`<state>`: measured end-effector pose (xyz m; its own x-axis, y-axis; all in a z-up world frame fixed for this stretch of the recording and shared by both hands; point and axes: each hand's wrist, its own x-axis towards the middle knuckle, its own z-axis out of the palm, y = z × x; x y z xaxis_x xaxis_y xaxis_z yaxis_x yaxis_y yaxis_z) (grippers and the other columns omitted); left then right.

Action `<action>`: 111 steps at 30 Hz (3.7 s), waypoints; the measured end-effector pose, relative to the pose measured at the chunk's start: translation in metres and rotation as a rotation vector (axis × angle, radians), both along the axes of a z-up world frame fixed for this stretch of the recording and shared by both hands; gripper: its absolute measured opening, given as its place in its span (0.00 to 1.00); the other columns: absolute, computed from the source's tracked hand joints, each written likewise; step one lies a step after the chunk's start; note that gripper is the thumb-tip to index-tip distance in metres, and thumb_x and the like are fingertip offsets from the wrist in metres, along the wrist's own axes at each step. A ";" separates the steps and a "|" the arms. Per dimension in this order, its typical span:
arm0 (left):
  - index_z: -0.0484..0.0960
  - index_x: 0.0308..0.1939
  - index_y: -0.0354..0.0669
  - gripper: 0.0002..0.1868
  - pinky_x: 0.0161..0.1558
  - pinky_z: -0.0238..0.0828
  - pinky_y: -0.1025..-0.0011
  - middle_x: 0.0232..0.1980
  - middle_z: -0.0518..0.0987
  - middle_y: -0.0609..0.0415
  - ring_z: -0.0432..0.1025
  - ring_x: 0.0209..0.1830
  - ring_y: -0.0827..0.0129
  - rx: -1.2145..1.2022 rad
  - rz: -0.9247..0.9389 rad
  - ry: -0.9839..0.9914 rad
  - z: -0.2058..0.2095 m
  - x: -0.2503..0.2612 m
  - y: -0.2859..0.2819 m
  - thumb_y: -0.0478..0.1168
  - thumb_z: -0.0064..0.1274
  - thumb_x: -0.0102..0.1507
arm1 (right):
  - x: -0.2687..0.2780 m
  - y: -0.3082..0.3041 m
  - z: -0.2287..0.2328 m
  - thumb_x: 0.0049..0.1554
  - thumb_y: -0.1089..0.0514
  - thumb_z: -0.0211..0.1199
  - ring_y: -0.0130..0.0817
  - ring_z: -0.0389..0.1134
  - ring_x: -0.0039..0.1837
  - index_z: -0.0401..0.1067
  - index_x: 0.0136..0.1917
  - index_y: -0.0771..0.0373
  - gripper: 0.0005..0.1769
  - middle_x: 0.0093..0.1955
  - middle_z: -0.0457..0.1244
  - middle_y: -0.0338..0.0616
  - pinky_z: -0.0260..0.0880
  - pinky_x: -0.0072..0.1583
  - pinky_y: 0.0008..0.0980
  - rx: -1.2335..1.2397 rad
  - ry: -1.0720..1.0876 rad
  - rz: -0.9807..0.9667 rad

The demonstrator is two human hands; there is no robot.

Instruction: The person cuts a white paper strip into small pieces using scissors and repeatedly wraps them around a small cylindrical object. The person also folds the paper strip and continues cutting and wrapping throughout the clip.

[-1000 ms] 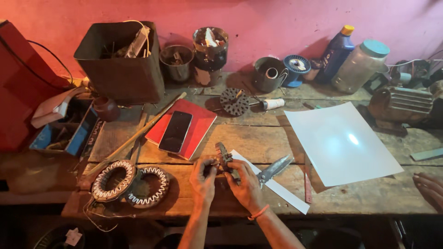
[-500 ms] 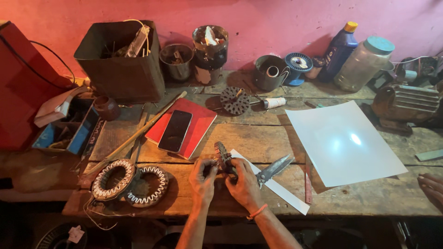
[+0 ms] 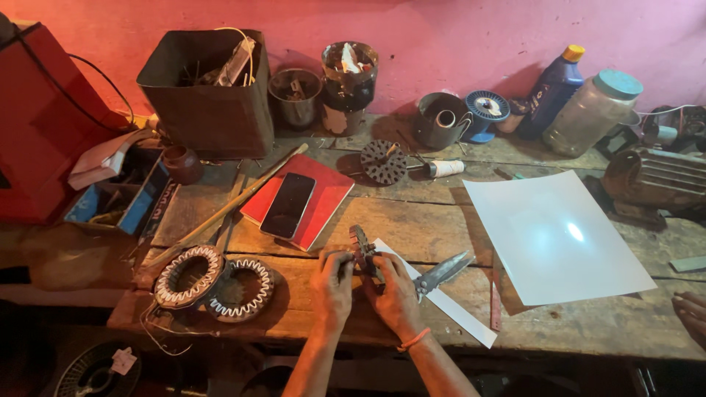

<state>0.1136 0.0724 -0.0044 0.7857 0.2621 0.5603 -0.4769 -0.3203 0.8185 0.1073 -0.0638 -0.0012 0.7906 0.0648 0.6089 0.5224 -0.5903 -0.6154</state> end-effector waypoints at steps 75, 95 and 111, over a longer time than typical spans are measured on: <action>0.81 0.50 0.34 0.09 0.42 0.75 0.75 0.40 0.85 0.51 0.77 0.39 0.76 -0.182 -0.017 0.139 -0.042 0.010 -0.009 0.33 0.55 0.66 | -0.002 -0.002 0.005 0.59 0.61 0.64 0.52 0.71 0.57 0.70 0.63 0.61 0.18 0.58 0.68 0.51 0.72 0.55 0.42 0.046 0.014 0.000; 0.80 0.50 0.33 0.12 0.43 0.76 0.72 0.40 0.85 0.49 0.79 0.40 0.71 -0.234 -0.084 0.199 -0.031 0.003 -0.007 0.39 0.53 0.67 | -0.005 -0.003 0.007 0.59 0.61 0.63 0.52 0.71 0.59 0.70 0.63 0.61 0.18 0.59 0.68 0.50 0.72 0.55 0.42 0.057 -0.007 0.010; 0.81 0.49 0.36 0.12 0.41 0.77 0.71 0.40 0.85 0.48 0.80 0.38 0.68 -0.231 -0.119 0.288 -0.026 0.004 -0.007 0.41 0.51 0.68 | -0.004 0.001 0.004 0.59 0.61 0.65 0.50 0.72 0.59 0.69 0.64 0.62 0.20 0.57 0.68 0.51 0.72 0.56 0.41 0.035 -0.011 0.006</action>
<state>0.1174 0.0651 -0.0300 0.9348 0.2529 0.2492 -0.2397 -0.0684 0.9684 0.1037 -0.0633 0.0030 0.7835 0.0482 0.6196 0.5328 -0.5652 -0.6298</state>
